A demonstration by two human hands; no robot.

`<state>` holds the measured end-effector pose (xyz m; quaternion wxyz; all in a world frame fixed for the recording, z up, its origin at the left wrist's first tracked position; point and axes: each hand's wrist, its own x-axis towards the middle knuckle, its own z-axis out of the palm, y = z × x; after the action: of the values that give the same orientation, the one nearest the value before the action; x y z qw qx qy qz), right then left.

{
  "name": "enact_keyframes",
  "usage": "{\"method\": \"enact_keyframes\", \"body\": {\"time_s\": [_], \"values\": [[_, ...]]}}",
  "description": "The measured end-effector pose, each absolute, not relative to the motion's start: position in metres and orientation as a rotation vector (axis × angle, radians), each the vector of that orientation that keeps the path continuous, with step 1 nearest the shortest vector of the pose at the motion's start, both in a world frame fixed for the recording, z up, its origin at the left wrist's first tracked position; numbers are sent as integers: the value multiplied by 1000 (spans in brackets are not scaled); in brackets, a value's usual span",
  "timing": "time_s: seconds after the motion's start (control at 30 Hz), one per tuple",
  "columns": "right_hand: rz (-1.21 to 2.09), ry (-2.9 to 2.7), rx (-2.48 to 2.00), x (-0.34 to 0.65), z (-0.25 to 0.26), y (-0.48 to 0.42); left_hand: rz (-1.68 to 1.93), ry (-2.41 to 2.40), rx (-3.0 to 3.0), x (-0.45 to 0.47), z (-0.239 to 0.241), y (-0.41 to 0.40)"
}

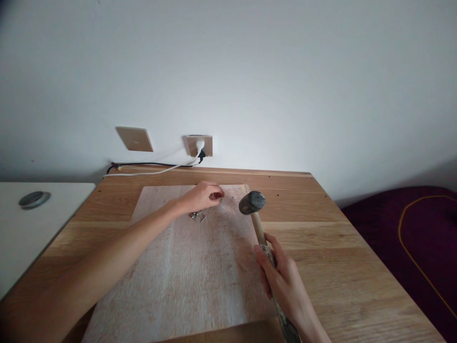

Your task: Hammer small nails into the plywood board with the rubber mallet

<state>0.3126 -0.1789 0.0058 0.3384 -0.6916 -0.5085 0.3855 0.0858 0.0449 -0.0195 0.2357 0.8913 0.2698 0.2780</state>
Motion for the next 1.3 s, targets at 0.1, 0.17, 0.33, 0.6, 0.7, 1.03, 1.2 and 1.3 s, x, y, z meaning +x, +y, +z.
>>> {"method": "enact_keyframes", "body": {"time_s": [0.1,0.17,0.33,0.6,0.7,1.03,1.2,1.3], "values": [[1006,-1330,-1800,311,5,-178,772,735,2425,85,-21,47],[1012,-1332,-1790,309,6,-177,771,731,2433,85,-23,47],[1032,-1326,-1780,305,7,-175,746,741,2444,89,-26,44],[1060,-1357,-1722,292,12,-153,805,804,2089,91,-33,46],[1041,-1422,-1726,283,17,-141,798,831,2032,90,-32,45],[1005,-1484,-1793,269,18,-135,744,892,2061,89,-24,44],[1059,-1443,-1747,275,8,-141,577,835,2458,61,11,25],[1077,-1397,-1726,280,2,-146,380,799,2751,51,25,-1]]}}
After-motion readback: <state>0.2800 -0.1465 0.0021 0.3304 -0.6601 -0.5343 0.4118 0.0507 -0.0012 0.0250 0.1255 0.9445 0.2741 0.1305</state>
